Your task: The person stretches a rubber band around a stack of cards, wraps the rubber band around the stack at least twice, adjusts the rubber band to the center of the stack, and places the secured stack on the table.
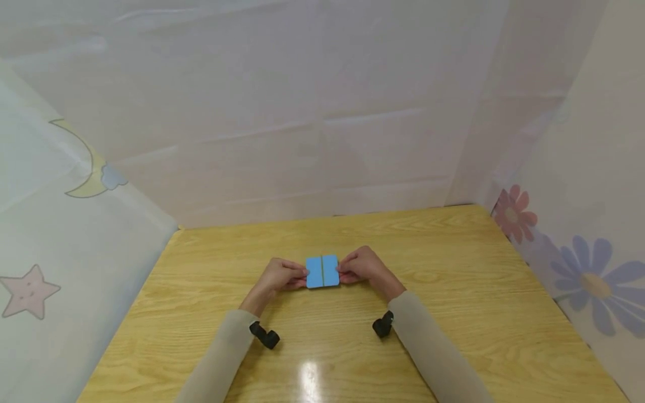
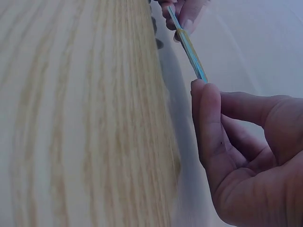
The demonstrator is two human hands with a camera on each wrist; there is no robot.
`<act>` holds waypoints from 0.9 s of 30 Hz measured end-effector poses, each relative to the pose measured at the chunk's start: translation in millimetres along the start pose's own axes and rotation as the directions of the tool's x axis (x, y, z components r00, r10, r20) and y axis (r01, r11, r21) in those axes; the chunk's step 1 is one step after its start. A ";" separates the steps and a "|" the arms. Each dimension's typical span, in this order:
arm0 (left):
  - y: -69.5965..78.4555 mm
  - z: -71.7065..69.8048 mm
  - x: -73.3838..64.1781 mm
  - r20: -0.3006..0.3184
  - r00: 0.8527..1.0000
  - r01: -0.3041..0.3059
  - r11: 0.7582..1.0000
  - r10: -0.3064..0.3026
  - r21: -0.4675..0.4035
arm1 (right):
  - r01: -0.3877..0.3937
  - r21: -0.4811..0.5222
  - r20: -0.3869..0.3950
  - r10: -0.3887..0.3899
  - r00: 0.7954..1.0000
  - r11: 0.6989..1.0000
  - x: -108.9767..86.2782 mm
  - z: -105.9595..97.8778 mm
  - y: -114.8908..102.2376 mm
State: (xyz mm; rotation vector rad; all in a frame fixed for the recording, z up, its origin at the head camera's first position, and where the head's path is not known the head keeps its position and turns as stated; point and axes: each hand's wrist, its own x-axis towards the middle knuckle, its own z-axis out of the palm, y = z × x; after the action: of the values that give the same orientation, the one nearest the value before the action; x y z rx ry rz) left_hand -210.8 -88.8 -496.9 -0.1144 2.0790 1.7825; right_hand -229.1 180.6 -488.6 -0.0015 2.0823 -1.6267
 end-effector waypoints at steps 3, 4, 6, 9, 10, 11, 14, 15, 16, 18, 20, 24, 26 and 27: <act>0.5 1.5 0.8 -0.015 1.000 -0.003 0.999 0.004 0.033 | -0.002 -0.022 0.003 0.002 1.000 1.000 0.4 -0.1 0.6; 0.7 2.1 1.0 -0.020 1.000 -0.007 0.999 0.008 0.049 | -0.002 -0.032 0.005 0.002 1.000 0.999 0.4 -0.1 0.9; 1.7 3.5 1.0 -0.025 0.999 -0.018 0.997 0.020 0.080 | -0.007 -0.045 0.004 0.007 1.000 0.999 0.5 0.1 1.8; 3.2 5.8 0.3 -0.037 0.999 -0.032 0.993 0.036 0.113 | -0.002 -0.062 0.004 0.002 1.000 0.998 0.7 0.3 3.5; 3.8 6.7 -0.2 -0.042 0.998 -0.035 0.992 0.040 0.121 | 0.000 -0.065 0.003 0.001 1.000 0.998 1.0 0.5 4.2; 4.4 7.7 -0.9 -0.048 0.998 -0.037 0.991 0.043 0.128 | 0.000 -0.066 0.001 0.000 1.000 0.998 1.1 0.9 4.8; 5.1 10.8 -2.7 -0.063 0.996 -0.047 0.987 0.057 0.152 | -0.003 -0.068 -0.002 0.002 1.000 0.998 1.7 1.6 6.4; 5.1 11.7 -3.0 -0.069 0.996 -0.049 0.986 0.060 0.160 | -0.007 -0.065 -0.005 0.007 1.000 0.998 2.0 1.7 6.9; 4.9 12.6 -3.2 -0.074 0.995 -0.050 0.984 0.063 0.169 | -0.008 -0.068 -0.005 0.008 1.000 0.998 2.1 1.9 7.3; 4.2 13.9 -3.2 -0.080 0.994 -0.055 0.981 0.071 0.184 | -0.009 -0.069 -0.002 0.009 1.000 0.998 2.0 1.7 7.9; 4.2 14.7 -2.8 -0.088 0.994 -0.051 0.980 0.069 0.190 | -0.008 -0.072 -0.002 0.007 1.000 0.997 2.1 1.6 8.3; 3.9 15.7 -2.4 -0.086 0.993 -0.058 0.977 0.077 0.206 | 0.001 -0.090 -0.009 -0.002 1.000 0.996 2.0 1.4 8.1; 4.3 16.1 -2.5 -0.085 0.993 -0.062 0.974 0.083 0.218 | 0.014 -0.111 -0.011 -0.015 1.000 0.994 1.4 1.5 7.7; 4.5 16.3 -2.5 -0.086 0.993 -0.062 0.973 0.083 0.222 | 0.016 -0.119 -0.016 -0.018 1.000 0.993 1.1 1.6 7.3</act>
State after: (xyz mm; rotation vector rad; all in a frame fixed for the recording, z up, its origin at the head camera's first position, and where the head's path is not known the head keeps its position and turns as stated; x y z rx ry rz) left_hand -206.0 -72.7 -493.6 -0.0625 2.3605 1.6031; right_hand -227.3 180.9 -496.0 -0.0455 2.1954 -1.5148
